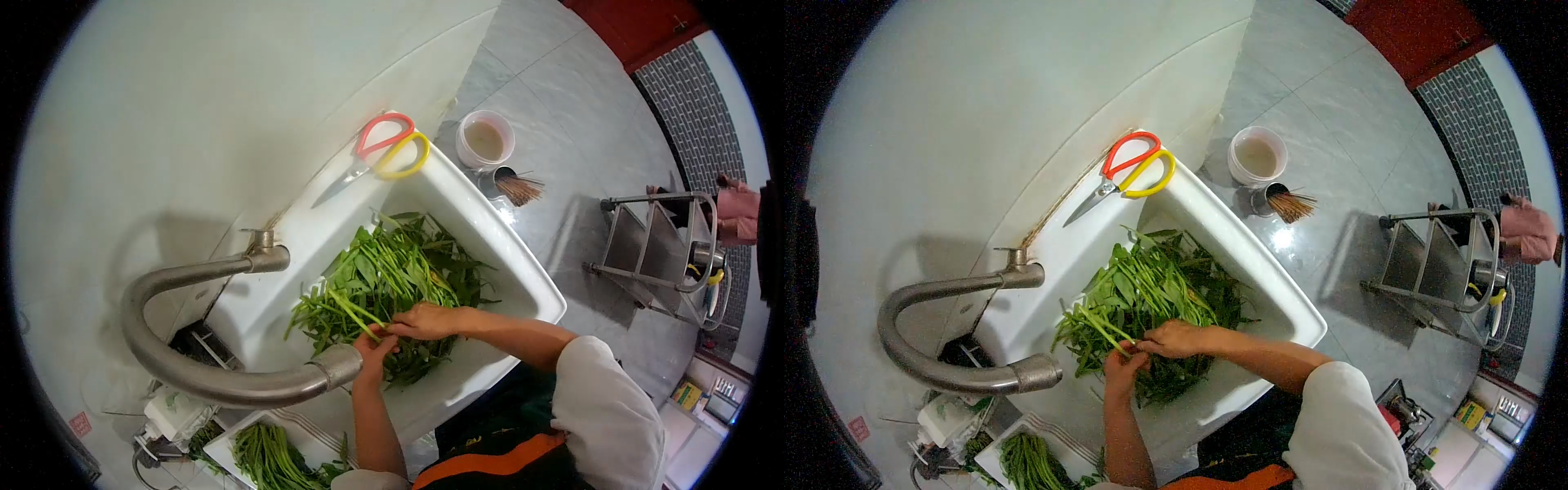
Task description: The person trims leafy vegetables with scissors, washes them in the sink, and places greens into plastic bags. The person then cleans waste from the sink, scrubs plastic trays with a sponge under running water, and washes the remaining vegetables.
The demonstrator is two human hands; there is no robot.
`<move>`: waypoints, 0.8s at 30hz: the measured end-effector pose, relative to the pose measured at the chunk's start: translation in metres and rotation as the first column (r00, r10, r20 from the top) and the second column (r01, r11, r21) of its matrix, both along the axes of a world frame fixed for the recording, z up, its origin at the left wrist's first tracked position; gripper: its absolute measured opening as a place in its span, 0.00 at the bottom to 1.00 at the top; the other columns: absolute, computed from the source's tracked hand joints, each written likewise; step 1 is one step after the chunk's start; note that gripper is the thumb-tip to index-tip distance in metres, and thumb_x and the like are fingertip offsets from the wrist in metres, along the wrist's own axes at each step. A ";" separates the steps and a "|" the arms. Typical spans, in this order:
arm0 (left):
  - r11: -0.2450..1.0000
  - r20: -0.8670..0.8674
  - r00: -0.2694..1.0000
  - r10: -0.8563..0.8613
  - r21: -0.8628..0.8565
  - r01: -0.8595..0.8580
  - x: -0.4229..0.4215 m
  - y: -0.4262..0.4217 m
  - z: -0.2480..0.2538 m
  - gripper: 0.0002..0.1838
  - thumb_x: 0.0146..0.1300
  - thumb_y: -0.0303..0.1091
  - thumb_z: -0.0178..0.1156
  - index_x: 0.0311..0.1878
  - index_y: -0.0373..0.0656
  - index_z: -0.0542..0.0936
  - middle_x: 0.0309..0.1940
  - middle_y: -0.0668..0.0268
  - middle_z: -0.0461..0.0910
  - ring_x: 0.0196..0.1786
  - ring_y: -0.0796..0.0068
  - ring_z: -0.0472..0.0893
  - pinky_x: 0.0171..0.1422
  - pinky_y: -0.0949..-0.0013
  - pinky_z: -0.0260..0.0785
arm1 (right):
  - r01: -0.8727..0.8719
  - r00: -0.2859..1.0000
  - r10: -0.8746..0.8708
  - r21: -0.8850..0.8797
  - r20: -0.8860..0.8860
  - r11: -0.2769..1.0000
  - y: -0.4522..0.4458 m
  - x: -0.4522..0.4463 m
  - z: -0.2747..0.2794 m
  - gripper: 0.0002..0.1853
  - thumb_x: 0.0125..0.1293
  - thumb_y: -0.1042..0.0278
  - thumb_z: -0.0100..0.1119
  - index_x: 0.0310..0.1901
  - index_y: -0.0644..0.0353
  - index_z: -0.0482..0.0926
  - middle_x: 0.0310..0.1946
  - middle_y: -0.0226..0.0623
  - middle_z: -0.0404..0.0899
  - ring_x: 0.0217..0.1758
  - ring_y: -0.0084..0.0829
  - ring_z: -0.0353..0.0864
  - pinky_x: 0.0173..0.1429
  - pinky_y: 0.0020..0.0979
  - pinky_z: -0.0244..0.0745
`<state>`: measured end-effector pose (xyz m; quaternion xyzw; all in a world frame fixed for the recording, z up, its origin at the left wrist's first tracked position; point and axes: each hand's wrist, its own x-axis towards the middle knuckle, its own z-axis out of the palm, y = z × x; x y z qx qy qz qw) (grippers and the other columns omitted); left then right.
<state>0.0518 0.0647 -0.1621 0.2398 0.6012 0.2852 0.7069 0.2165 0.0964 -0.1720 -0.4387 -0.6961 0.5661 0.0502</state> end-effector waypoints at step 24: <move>0.959 -0.323 0.939 -0.119 0.208 0.193 0.004 0.022 -0.073 0.08 0.57 0.34 0.52 0.37 0.42 0.72 0.28 0.69 0.74 0.19 0.86 0.62 0.20 0.79 0.52 | 0.568 0.793 -0.595 -0.194 -0.130 0.800 0.021 0.011 -0.056 0.11 0.54 0.62 0.55 0.28 0.61 0.70 0.22 0.36 0.73 0.24 0.29 0.74 0.25 0.29 0.69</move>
